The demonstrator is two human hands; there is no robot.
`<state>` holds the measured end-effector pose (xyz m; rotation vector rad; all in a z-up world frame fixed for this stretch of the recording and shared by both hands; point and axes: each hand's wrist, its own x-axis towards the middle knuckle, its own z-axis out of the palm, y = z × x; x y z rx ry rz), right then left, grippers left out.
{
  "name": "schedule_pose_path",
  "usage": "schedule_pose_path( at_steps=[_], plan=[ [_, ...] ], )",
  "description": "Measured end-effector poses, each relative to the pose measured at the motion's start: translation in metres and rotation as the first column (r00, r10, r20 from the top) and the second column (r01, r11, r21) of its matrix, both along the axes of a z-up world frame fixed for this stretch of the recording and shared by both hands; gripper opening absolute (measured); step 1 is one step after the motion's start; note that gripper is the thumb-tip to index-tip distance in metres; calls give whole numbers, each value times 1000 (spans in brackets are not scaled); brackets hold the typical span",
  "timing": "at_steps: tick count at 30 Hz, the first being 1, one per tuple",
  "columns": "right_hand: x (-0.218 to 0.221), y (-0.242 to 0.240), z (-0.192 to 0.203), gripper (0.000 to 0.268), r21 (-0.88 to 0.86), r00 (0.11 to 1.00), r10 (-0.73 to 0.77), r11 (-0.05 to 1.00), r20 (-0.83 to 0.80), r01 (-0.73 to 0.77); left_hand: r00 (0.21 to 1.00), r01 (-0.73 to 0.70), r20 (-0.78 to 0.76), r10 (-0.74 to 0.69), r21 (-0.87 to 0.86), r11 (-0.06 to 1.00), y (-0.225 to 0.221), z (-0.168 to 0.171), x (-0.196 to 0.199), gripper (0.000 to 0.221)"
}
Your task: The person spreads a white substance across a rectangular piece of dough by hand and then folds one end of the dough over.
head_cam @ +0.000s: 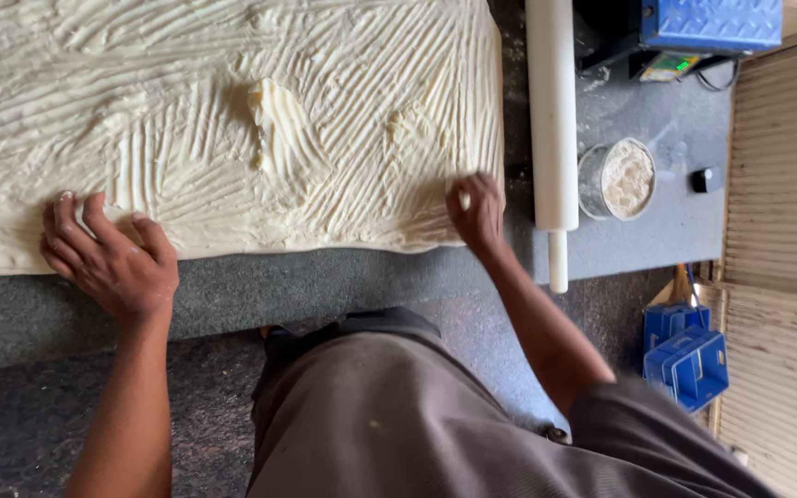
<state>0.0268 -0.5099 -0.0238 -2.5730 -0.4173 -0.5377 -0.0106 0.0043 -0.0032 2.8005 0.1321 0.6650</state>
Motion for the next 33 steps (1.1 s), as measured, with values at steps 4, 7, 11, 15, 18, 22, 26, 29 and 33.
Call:
schedule_pose_path(
  at_steps=[4, 7, 11, 15, 18, 22, 26, 29, 33],
  plan=[
    [152, -63, -57, 20, -266, 898, 99, 964, 428, 21, 999, 43, 12, -44, 60, 997, 4, -3, 5, 41],
    [249, -91, -60, 15, -168, 970, 40, 986, 241, 1, 1000, 16, 7, -17, 54, 998, 3, -8, 4, 33],
    [209, -67, -65, 15, -147, 911, -8, 986, 412, 76, 1000, 22, -16, -21, 80, 997, 5, -8, -3, 33],
    [18, 22, -28, 7, -35, 981, -186, 982, -58, 184, 1000, 0, -3, 0, 42, 999, 0, 0, 4, 37],
    [-81, 82, 44, 10, -6, 949, -250, 967, -194, 254, 1000, -14, 7, 14, -5, 1000, -6, 11, 5, 36],
    [-77, 95, 58, 9, 58, 951, -165, 981, -261, 186, 999, -18, 39, 18, 2, 1000, -8, 14, 6, 37],
    [14, 57, 0, 9, 70, 987, -135, 987, -83, 141, 999, -49, 24, 48, 19, 999, -9, 14, 9, 37],
    [107, 18, -49, 5, 73, 984, -169, 982, -62, 174, 998, -59, 11, 59, 18, 998, -11, 15, 14, 37],
    [272, -60, -83, 14, -101, 892, -20, 992, 453, 74, 998, -61, 24, 60, 23, 998, -15, 19, 14, 38]
  ],
)
